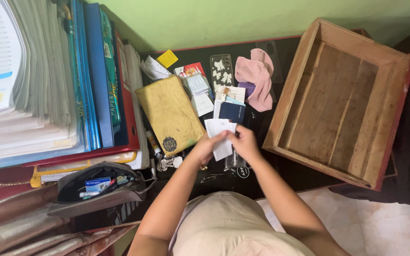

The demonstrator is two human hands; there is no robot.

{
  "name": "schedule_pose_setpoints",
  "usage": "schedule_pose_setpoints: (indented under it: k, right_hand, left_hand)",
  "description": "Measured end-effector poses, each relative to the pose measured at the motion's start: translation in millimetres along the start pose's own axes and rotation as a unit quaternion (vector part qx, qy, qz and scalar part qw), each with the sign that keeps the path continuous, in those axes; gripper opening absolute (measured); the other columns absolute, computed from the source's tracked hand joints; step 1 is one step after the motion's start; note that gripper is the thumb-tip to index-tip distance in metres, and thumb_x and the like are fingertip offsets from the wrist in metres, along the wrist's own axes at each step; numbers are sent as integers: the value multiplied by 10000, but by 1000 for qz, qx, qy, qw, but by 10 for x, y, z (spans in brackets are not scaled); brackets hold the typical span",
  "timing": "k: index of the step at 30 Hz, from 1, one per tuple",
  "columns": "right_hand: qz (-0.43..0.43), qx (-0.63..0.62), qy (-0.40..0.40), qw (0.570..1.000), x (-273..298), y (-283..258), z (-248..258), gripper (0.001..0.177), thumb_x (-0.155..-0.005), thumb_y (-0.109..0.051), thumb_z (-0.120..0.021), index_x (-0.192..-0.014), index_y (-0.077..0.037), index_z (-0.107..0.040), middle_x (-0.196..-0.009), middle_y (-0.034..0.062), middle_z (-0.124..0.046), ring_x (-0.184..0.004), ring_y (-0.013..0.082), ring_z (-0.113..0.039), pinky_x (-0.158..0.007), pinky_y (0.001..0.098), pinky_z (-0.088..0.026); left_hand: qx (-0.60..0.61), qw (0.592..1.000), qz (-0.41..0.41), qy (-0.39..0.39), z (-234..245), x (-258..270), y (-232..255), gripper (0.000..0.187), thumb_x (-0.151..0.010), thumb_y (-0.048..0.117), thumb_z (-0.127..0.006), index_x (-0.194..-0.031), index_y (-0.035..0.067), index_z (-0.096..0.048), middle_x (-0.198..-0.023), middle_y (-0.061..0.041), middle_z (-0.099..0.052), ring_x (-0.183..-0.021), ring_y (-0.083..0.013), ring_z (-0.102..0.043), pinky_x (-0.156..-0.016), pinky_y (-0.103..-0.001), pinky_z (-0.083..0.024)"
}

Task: The person sorts through items on a desk and in a drawer, handling papers, a notebook, a red pouch, a wallet, and various small cards and IDs.

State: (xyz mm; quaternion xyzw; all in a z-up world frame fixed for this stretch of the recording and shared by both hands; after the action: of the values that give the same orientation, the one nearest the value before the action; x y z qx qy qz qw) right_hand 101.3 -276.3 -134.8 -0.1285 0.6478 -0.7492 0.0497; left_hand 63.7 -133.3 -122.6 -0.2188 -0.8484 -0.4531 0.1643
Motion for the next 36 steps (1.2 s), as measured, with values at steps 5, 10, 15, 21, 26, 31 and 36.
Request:
schedule_pose_setpoints:
  k: [5,10,15,21,26,31,36]
  right_hand:
    - [56,285,181,940,-117,-130,166,501,-905,-257,-840,-1293,-13,-640,-1036,161,-613,-833,212,-616,-716,315,-506]
    - [-26,317,217,923,-337,512,443,868,-666,-340,-985,-1326,14,-546,-928,175,-646,-817,254,-624,-695,360,-512]
    - [-43,-16,167,985,-426,1105,629,582,-842,-186,-812,-1302,24,-525,-902,82,-758,-751,134,-711,-627,267,-546]
    - [-18,-15,260,965,-263,924,1076,267,-1012,-114,-689,-1211,29,-582,-1025,78,-740,-793,127,-628,-670,283,-478]
    - [22,-234,212,949,-153,227,887,177,-1044,-81,-605,-1215,-35,-606,-1123,48,-686,-1008,100,-645,-931,258,-525]
    - [-54,-345,140,926,-133,-37,323,160,-1017,-127,-621,-1148,-35,-617,-1083,40,-686,-1003,135,-653,-922,283,-535]
    - [47,-617,-282,733,-178,-364,-180,198,-1051,-248,-595,-1020,-52,-596,-843,59,-636,-779,189,-596,-721,318,-541]
  left_hand:
    - [185,981,13,-58,154,268,202,651,-799,43,-488,-1435,-89,-456,-1339,-151,-677,-1155,-349,-702,-972,-459,-574]
    - [19,994,-22,109,529,339,269,862,-741,17,-477,-1534,204,-198,-1356,-163,-575,-1161,-341,-615,-935,-454,-523]
    - [62,997,-49,18,572,191,135,662,-913,162,-559,-1532,43,-356,-1369,-253,-634,-1256,-345,-642,-991,-464,-540]
    - [159,984,-48,-59,503,103,147,880,-1012,700,-300,-1544,8,-413,-1375,-227,-640,-1175,-345,-671,-975,-463,-549]
    - [200,974,-65,-82,333,166,388,1005,-930,822,-163,-1536,57,-401,-1379,-200,-627,-1125,-341,-673,-925,-477,-567]
    - [283,954,-41,-89,284,137,316,953,-931,764,-251,-1519,36,-435,-1409,-164,-628,-1209,-301,-682,-992,-458,-564]
    - [158,985,-61,19,512,-79,122,469,-1061,346,-523,-1412,34,-515,-1209,-93,-682,-1061,-207,-694,-906,-390,-599]
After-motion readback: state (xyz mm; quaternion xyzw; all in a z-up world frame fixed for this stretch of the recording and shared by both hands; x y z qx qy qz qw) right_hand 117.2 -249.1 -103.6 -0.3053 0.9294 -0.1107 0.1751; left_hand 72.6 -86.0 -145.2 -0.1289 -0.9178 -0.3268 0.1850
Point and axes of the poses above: each hand's wrist, its own x-axis away from the middle knuckle, its own z-axis out of the back of the hand, y = z × x, the point moved 7 cm from there along -x, towards the middle knuckle
